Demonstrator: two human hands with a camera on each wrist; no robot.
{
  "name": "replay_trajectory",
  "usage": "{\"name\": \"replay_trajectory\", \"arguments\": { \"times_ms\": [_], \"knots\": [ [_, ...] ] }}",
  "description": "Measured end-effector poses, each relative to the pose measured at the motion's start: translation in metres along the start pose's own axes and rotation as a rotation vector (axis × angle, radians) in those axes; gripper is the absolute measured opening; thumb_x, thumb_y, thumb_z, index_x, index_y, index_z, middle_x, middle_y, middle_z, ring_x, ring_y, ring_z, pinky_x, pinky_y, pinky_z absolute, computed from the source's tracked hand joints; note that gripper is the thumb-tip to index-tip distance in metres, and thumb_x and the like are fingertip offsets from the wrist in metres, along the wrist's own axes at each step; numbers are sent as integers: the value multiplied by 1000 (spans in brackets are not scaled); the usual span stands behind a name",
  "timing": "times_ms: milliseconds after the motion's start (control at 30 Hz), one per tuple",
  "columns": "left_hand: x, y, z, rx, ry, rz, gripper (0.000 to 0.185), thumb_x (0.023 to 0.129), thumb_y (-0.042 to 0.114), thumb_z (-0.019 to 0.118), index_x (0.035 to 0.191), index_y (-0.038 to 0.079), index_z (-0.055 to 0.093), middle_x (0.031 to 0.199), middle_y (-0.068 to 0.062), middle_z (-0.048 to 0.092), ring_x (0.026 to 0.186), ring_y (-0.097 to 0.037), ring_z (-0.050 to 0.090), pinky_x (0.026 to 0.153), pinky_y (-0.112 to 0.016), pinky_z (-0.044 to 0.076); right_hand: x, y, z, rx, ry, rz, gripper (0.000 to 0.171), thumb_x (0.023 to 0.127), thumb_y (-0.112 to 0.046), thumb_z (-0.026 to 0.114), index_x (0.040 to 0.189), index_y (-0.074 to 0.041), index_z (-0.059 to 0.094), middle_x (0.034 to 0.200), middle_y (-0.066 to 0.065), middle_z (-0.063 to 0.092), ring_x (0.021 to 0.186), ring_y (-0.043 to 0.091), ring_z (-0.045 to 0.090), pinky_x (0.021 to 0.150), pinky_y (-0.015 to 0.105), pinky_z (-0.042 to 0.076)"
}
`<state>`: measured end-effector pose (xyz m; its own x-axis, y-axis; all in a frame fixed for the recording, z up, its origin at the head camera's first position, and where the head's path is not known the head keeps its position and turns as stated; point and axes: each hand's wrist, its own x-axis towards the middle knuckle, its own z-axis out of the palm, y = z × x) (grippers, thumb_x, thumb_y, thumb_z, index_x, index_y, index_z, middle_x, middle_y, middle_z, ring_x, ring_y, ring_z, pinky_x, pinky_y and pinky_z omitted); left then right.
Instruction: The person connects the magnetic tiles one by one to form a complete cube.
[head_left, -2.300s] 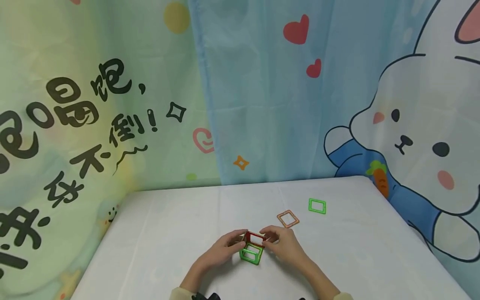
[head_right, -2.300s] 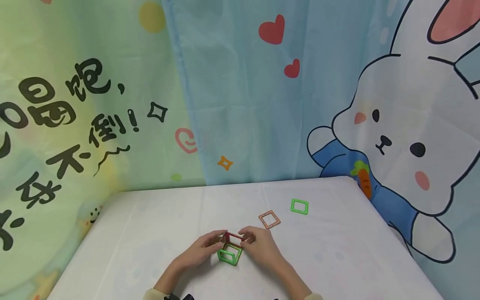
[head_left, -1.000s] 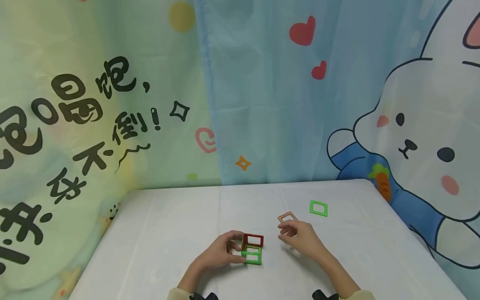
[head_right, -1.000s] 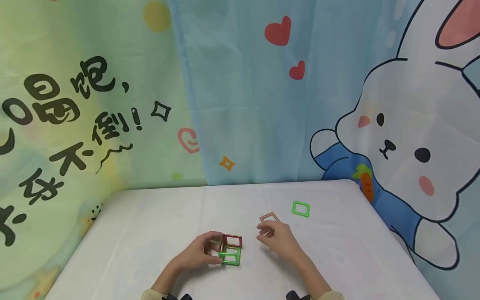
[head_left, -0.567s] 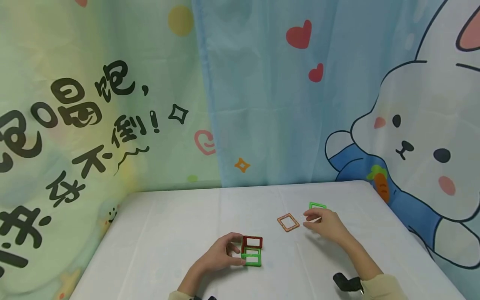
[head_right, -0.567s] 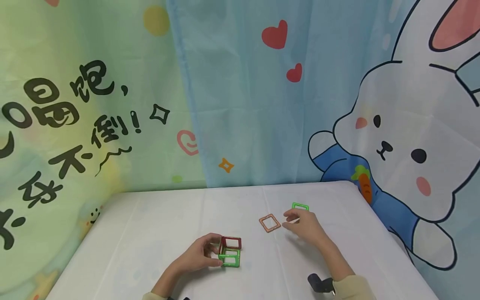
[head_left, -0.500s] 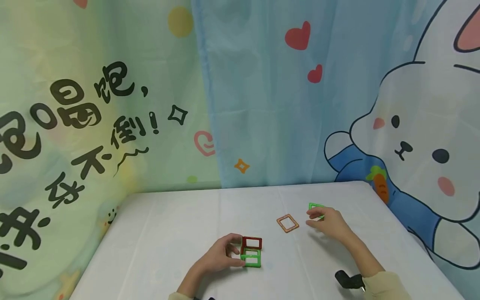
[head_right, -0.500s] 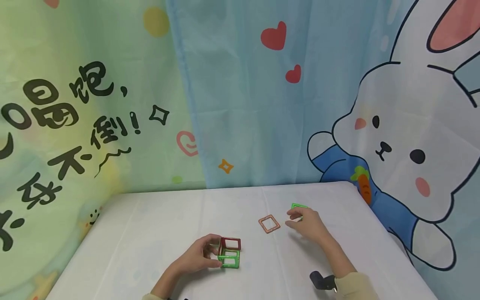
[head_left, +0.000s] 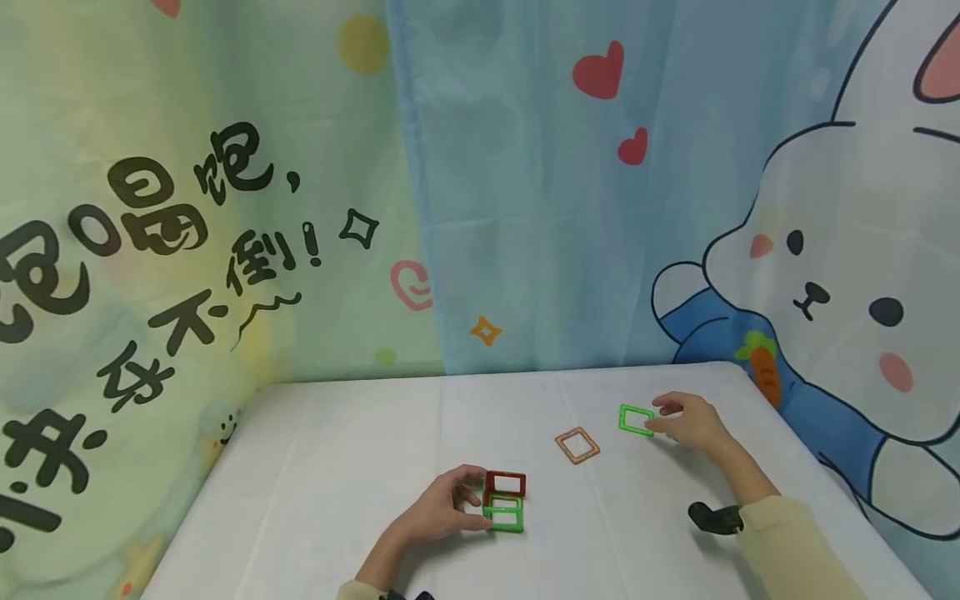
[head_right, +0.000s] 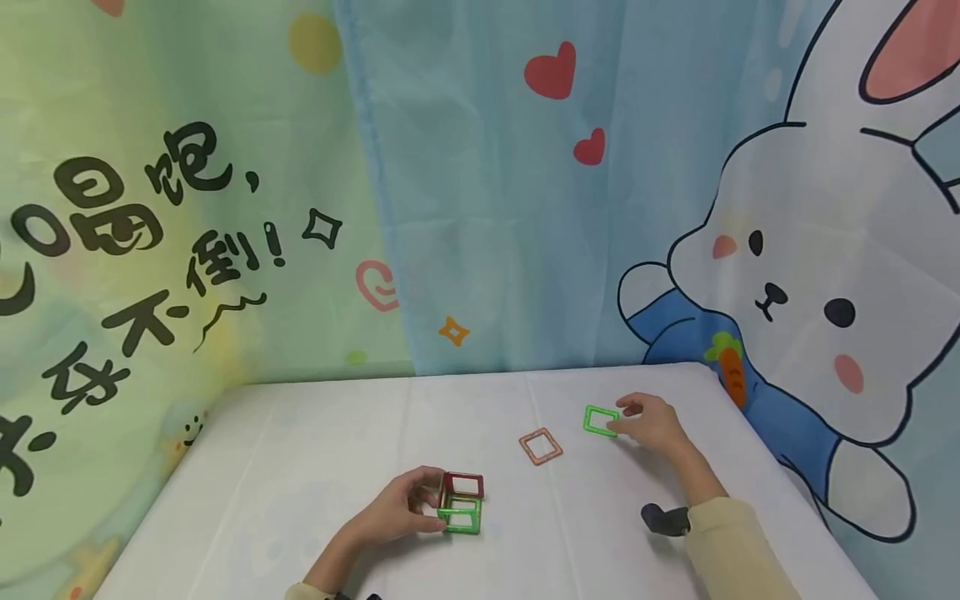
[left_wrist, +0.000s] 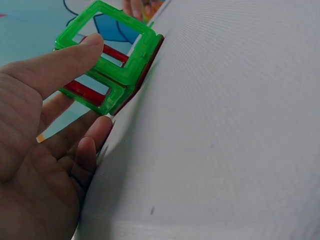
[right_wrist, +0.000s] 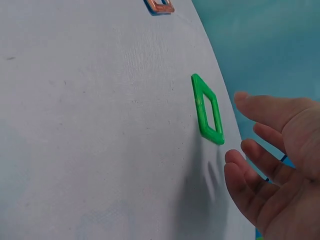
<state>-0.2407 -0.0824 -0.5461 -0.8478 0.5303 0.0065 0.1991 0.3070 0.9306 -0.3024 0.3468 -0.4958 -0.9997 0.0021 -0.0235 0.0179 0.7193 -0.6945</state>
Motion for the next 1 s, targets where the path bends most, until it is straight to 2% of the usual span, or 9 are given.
{"name": "replay_trajectory", "arguments": {
  "times_ms": [167,367,567,1000],
  "knots": [
    [-1,-1,1,-6,3,-9,62,76,9,83,131,9,54,115,3,60,90,-14,59,70,-24,45,5,10,1,-8,-2,35,59,85,-23,75,125,13,52,114,31,55,91,33,57,72,37,51],
    [-5,-5,2,-21,-4,-13,61,76,10,83,130,7,55,114,3,61,88,-12,59,69,-23,45,7,18,7,-6,-30,60,61,82,-24,77,123,13,53,109,29,57,86,30,56,70,37,50],
    [-9,-8,0,-28,-4,2,61,77,12,83,131,6,54,116,2,61,88,-12,59,70,-23,46,11,26,15,6,-39,80,63,80,-25,79,124,12,53,108,26,58,88,29,55,70,36,49],
    [-1,-5,-2,-38,30,-2,61,75,7,83,130,7,56,114,3,61,90,-12,58,76,-25,47,23,40,16,107,-13,129,73,79,-32,81,129,12,51,112,22,58,101,34,50,85,45,42]
  ]
}}
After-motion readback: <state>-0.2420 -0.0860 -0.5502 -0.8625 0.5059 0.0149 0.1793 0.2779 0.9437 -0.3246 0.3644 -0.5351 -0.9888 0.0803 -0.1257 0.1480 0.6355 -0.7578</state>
